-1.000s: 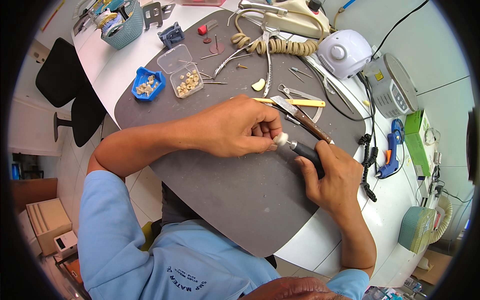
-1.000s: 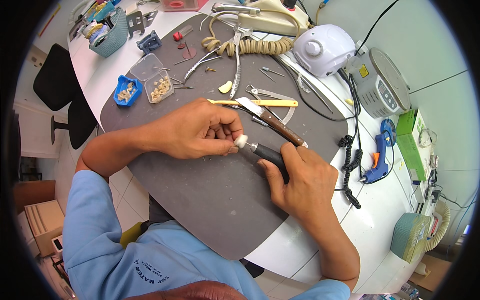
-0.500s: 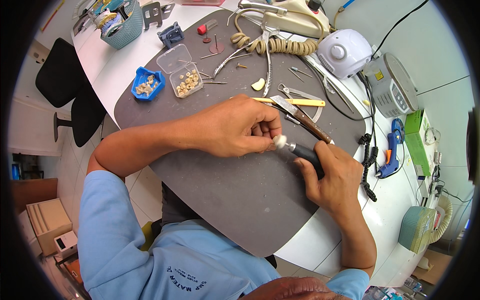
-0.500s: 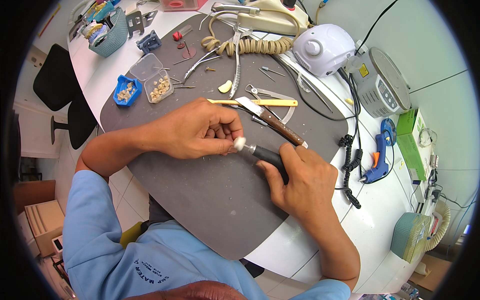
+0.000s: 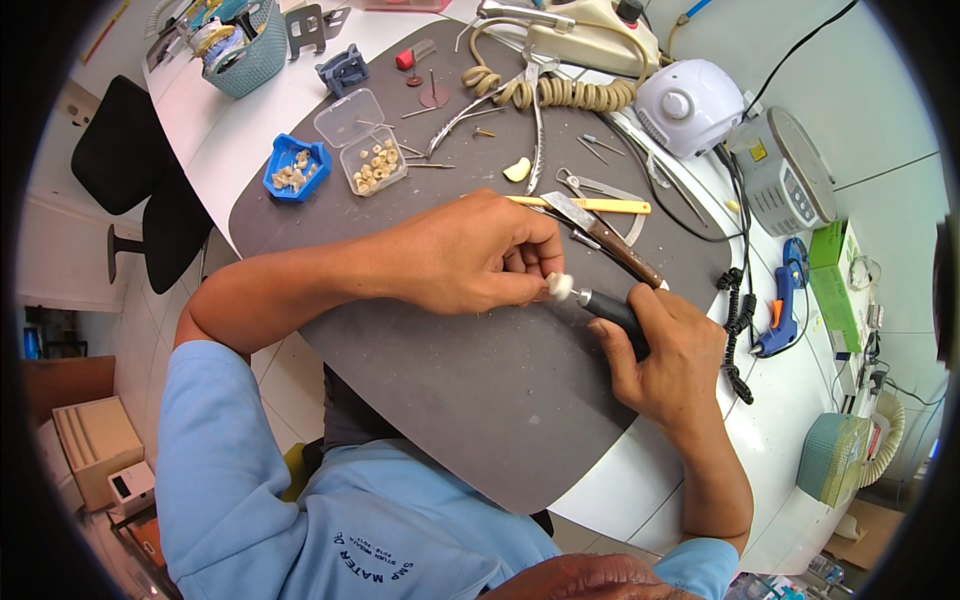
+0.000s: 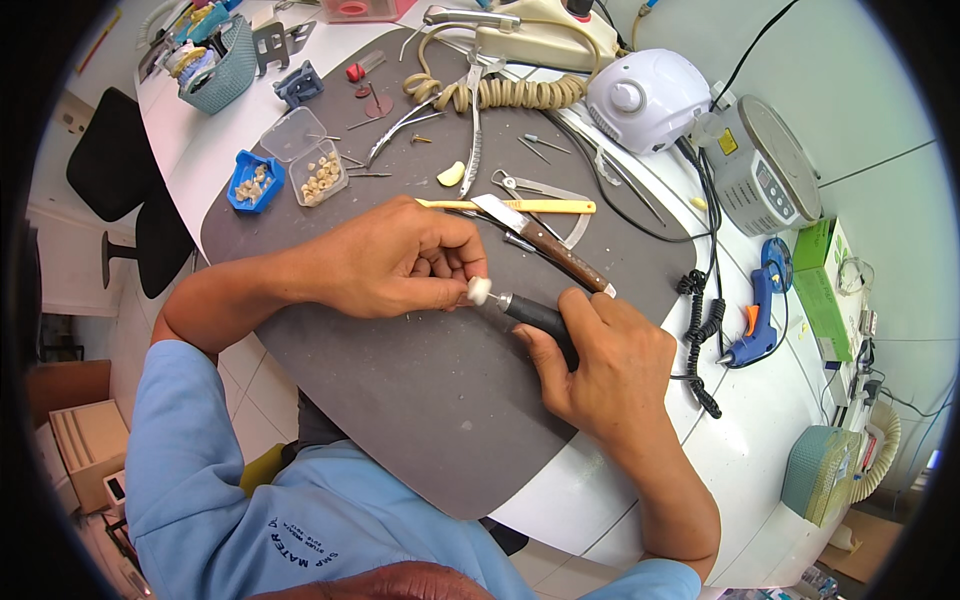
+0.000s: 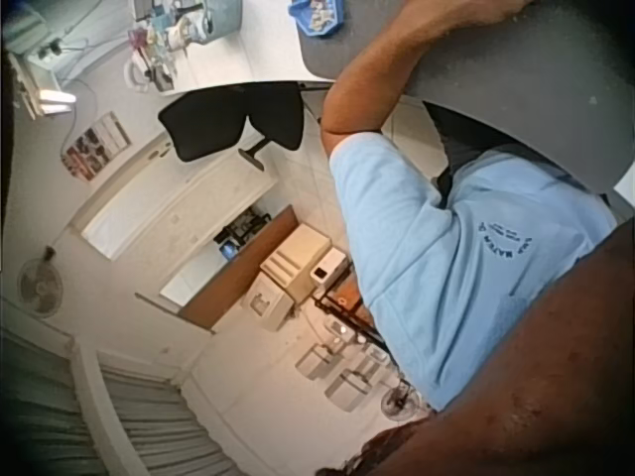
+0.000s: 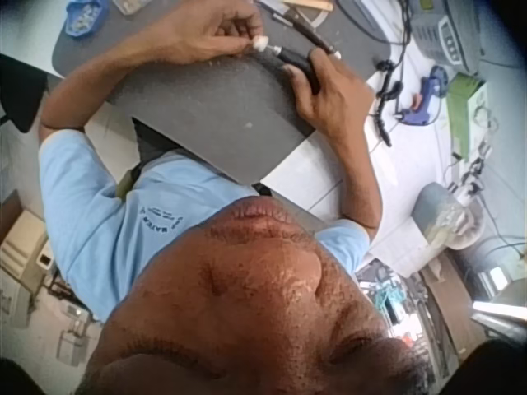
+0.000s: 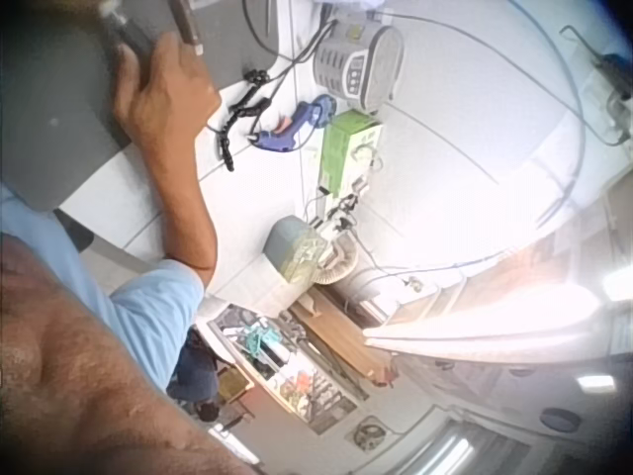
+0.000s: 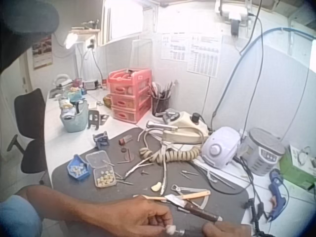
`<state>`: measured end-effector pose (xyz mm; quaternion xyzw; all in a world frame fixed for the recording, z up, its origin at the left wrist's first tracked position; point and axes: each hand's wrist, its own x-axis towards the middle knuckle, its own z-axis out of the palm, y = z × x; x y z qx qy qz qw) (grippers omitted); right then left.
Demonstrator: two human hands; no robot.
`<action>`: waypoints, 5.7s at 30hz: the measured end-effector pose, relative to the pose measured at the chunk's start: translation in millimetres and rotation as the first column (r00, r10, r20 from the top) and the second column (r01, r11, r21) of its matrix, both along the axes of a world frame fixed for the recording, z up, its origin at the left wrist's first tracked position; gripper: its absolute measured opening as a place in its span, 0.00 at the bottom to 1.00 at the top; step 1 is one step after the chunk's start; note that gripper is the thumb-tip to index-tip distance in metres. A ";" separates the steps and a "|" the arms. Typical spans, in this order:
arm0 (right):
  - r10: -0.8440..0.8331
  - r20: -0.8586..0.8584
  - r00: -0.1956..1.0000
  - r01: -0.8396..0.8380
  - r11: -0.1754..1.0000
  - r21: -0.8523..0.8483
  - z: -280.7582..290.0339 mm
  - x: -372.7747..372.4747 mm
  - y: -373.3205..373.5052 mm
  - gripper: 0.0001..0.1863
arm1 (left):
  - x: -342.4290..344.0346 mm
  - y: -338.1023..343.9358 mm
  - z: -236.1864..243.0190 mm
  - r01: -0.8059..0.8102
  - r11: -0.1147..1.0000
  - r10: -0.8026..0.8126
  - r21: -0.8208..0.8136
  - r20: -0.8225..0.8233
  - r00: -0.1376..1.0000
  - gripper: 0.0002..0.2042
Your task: The person polishes a white dental prosthetic using a rotating hand tool with a soft buffing attachment while holding the prosthetic with their other hand.
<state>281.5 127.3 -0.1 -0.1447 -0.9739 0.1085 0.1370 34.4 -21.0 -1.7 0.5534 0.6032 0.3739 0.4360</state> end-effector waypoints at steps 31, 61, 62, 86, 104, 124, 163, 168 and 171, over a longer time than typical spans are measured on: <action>0.003 0.025 1.000 -0.003 1.000 -0.001 0.6 0.5 0.7 0.22 | -0.3 -0.1 1.4 0.004 1.000 -0.004 -0.003 -0.005 1.000 0.05; -0.037 -0.086 0.996 0.038 0.999 0.008 -9.4 3.6 1.3 0.23 | 2.1 1.2 4.6 -0.072 0.997 0.072 -0.015 0.001 0.997 0.08; -0.038 -0.083 0.996 0.038 0.999 0.008 -8.8 3.6 0.6 0.23 | 2.1 1.6 4.1 -0.070 0.997 0.070 -0.014 0.001 0.998 0.08; -0.020 -0.043 0.999 0.021 0.999 0.035 -5.8 2.1 -0.7 0.22 | 1.5 0.8 2.9 -0.029 1.000 0.029 -0.008 -0.028 0.999 0.06; -0.021 -0.020 1.000 0.022 0.999 0.038 -3.9 0.9 -3.1 0.21 | -0.9 -0.6 -0.5 -0.014 1.000 0.014 -0.001 -0.070 0.997 0.07; -0.018 -0.008 1.000 0.018 1.000 0.013 -2.1 -0.2 -3.9 0.21 | -2.2 0.0 -6.5 0.003 0.998 0.001 0.061 -0.073 0.997 0.07; -0.029 -0.010 1.000 0.030 0.999 0.045 -6.3 0.4 -3.8 0.21 | -2.8 -0.1 -8.9 0.005 0.992 0.003 0.123 -0.061 0.998 0.07; -0.023 -0.020 1.000 0.024 0.998 0.057 -6.0 0.1 -3.8 0.21 | -3.4 0.1 -9.3 0.007 0.993 0.001 0.118 -0.064 0.998 0.07; -0.028 -0.015 0.999 0.029 0.999 0.042 -6.8 0.4 -3.5 0.21 | -2.8 -0.1 -8.1 0.007 0.993 0.000 0.117 -0.064 0.998 0.07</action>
